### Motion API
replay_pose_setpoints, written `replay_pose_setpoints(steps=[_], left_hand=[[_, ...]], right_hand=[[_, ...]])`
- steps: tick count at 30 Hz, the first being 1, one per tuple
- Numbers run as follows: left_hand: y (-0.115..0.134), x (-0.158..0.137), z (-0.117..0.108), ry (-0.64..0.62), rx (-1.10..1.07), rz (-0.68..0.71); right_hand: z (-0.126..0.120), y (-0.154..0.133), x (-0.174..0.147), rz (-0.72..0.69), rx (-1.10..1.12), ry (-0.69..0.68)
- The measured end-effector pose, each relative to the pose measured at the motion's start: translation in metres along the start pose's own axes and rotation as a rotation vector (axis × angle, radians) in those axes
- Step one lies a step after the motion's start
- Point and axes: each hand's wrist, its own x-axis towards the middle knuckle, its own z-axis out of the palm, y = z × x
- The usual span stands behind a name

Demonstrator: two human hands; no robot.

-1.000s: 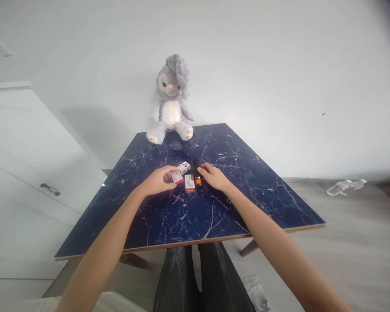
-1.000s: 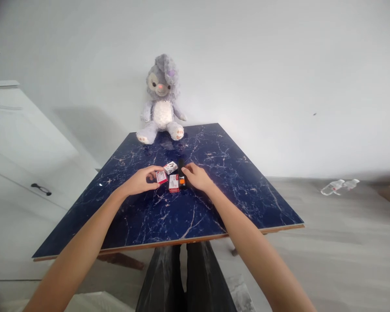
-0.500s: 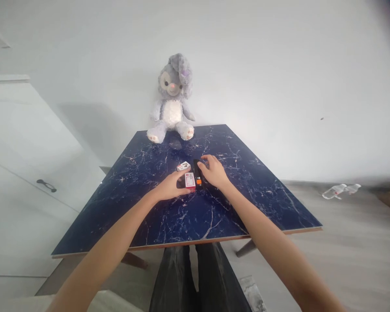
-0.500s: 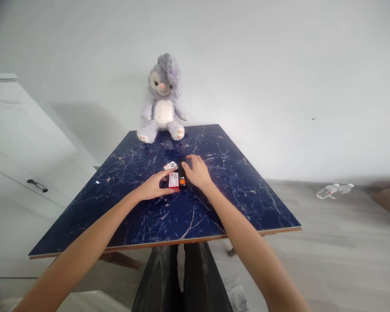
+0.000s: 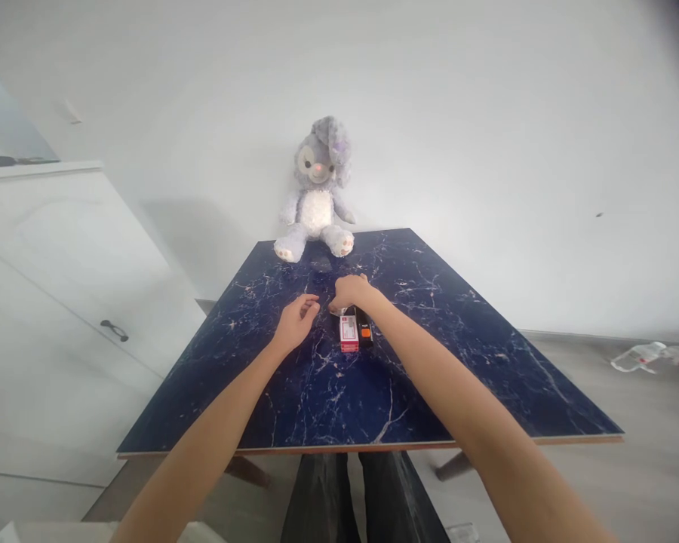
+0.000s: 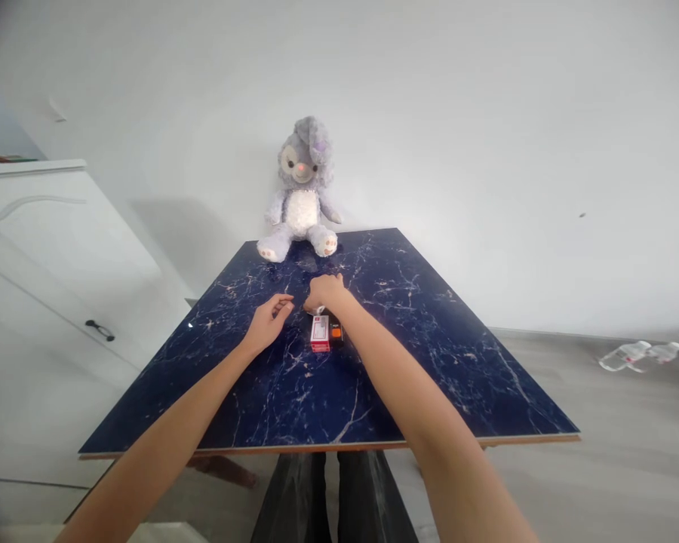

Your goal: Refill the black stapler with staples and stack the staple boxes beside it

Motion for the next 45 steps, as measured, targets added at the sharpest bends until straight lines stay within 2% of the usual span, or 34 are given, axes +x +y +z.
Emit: replay_pose_setpoints(steps=[7,9,15,17,18,20,22,23,24,26,27,29,32,35,38,43,45], left_hand=[[0.009,-0.006,-0.001,-0.452,-0.027,0.036],[0.012,-0.009,-0.002,-0.522,0.0,0.039],[0.024,-0.014,0.006,-0.499,0.078,0.046],[0.025,-0.014,0.009,-0.502,0.082,0.043],[0.025,-0.014,0.009,-0.503,0.083,0.04],[0.024,-0.014,0.01,-0.497,0.085,0.029],[0.021,-0.015,0.011,-0.484,0.091,0.024],[0.02,-0.016,0.012,-0.478,0.096,0.025],[0.019,-0.016,0.013,-0.47,0.1,0.026],[0.018,-0.017,0.017,-0.452,0.107,0.026],[0.018,-0.017,0.019,-0.444,0.11,0.023],[0.019,-0.016,0.024,-0.431,0.115,0.013],[0.022,-0.01,0.034,-0.421,0.132,0.003],[0.026,0.007,0.05,-0.439,0.15,0.016],[0.034,0.035,0.08,-0.474,0.158,0.052],[0.066,0.085,0.157,-0.466,0.184,0.147],[0.082,0.099,0.189,-0.444,0.186,0.176]], right_hand=[[-0.013,0.025,-0.001,-0.186,0.094,-0.131],[-0.016,0.027,-0.002,-0.215,0.13,-0.174],[-0.025,0.025,-0.008,-0.253,0.283,-0.341],[-0.026,0.028,-0.009,-0.28,0.306,-0.321],[-0.024,0.031,-0.011,-0.282,0.333,-0.251],[-0.019,0.04,-0.018,-0.206,0.418,-0.02],[-0.009,0.053,-0.031,-0.024,0.497,0.195],[-0.004,0.06,-0.039,0.073,0.53,0.229],[0.002,0.066,-0.048,0.131,0.574,0.182],[0.013,0.077,-0.064,0.122,0.741,-0.107],[0.019,0.081,-0.071,0.091,0.813,-0.194],[0.028,0.085,-0.08,0.044,0.892,-0.214],[0.035,0.09,-0.084,0.028,0.883,-0.111],[0.037,0.103,-0.084,0.081,0.814,-0.02],[0.037,0.126,-0.087,0.194,0.688,0.125],[0.044,0.177,-0.097,0.466,0.522,0.384],[0.048,0.197,-0.101,0.521,0.493,0.488]])
